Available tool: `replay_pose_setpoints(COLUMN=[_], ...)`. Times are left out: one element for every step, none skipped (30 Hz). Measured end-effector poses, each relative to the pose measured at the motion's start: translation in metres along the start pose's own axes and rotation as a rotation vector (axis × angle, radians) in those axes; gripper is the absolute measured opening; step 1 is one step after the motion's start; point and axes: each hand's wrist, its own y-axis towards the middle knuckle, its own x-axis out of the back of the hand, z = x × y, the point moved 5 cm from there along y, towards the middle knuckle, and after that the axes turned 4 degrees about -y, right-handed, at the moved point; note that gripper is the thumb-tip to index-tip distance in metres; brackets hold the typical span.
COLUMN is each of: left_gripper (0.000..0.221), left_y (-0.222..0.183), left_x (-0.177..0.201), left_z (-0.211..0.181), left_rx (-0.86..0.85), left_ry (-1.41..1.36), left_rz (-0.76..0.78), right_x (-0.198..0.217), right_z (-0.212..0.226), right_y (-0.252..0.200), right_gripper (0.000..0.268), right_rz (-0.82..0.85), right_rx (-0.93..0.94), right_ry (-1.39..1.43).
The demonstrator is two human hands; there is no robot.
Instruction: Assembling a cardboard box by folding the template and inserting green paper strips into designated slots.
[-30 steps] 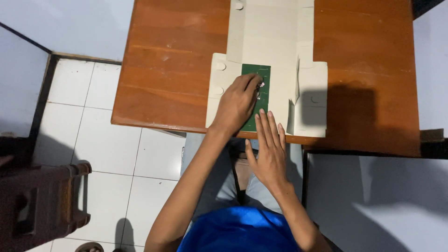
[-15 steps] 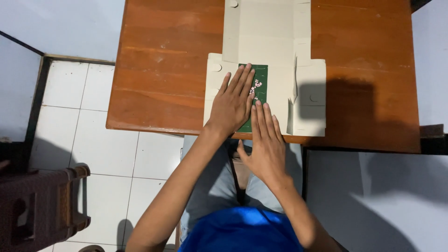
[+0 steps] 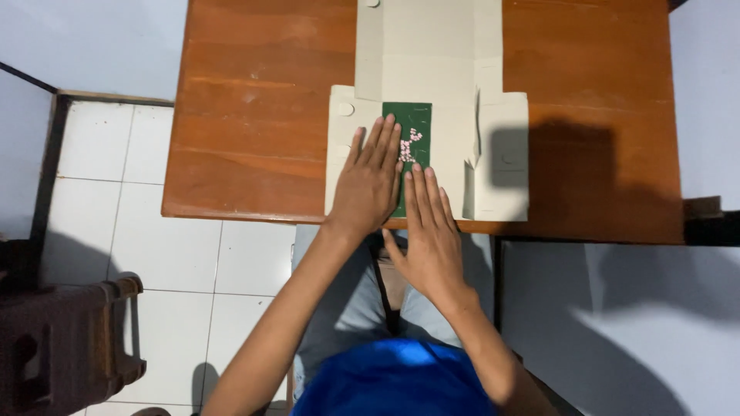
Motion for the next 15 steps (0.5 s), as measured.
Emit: replay_pose_setpoints(left_gripper=[0.055,0.055,0.054,0.054,0.054,0.054,0.054,0.055,0.057,0.057,0.057,0.061,0.061,0.058,0.055], left_y=[-0.006,-0.004,-0.002,0.000,0.002,0.000,-0.004,-0.004,-0.004,-0.003,-0.003,-0.005,-0.005,-0.005,-0.005], left_x=[0.004,0.012,0.019,0.020,0.021,0.021,0.027,0.035,0.043,0.048,0.054,0.061,0.061,0.063,0.065], left_z=[-0.005,-0.006,-0.006,-0.004,-0.002,0.000,-0.002,-0.004,-0.005,-0.007,-0.011,-0.015,-0.013,-0.013,-0.013], left_rx=[-0.001,-0.023,-0.046,-0.054,-0.057,-0.052,-0.052,-0.055,-0.057,-0.060,-0.120,-0.176,-0.177,-0.217,-0.256], left_ry=[-0.004,-0.042,-0.080,-0.081,-0.150,-0.224,-0.227,-0.283,-0.339,-0.344,-0.317,-0.288,-0.290,-0.258,-0.226], left_rz=[0.001,-0.030,-0.060,-0.059,-0.091,-0.117,-0.111,-0.121,-0.132,-0.133,-0.131,-0.127,-0.126,-0.141,-0.156], right_x=[0.001,0.001,0.000,0.004,0.006,0.006,0.010,0.019,0.028,0.034,0.047,0.058,0.059,0.060,0.061], right_z=[-0.001,-0.001,-0.002,-0.002,-0.003,-0.002,-0.001,0.002,0.005,0.003,0.001,0.001,-0.014,-0.029,-0.045], right_y=[-0.006,-0.005,-0.003,-0.002,-0.001,-0.004,-0.010,-0.013,-0.016,-0.021,-0.027,-0.034,-0.039,-0.042,-0.045], right_gripper=[0.088,0.088,0.088,0.088,0.087,0.086,0.086,0.073,0.062,0.062,0.054,0.047,0.047,0.039,0.033], right_rz=[0.002,0.000,-0.002,-0.008,-0.001,0.015,0.019,-0.058,-0.135,-0.135,-0.274,-0.411,-0.410,-0.400,-0.390], right_rx=[-0.003,0.007,0.017,0.011,0.018,0.025,0.019,0.082,0.145,0.142,0.169,0.196,0.194,0.176,0.158], right_ry=[-0.003,0.023,0.049,0.048,0.082,0.119,0.120,0.239,0.357,0.352,0.359,0.369,0.367,0.387,0.406])
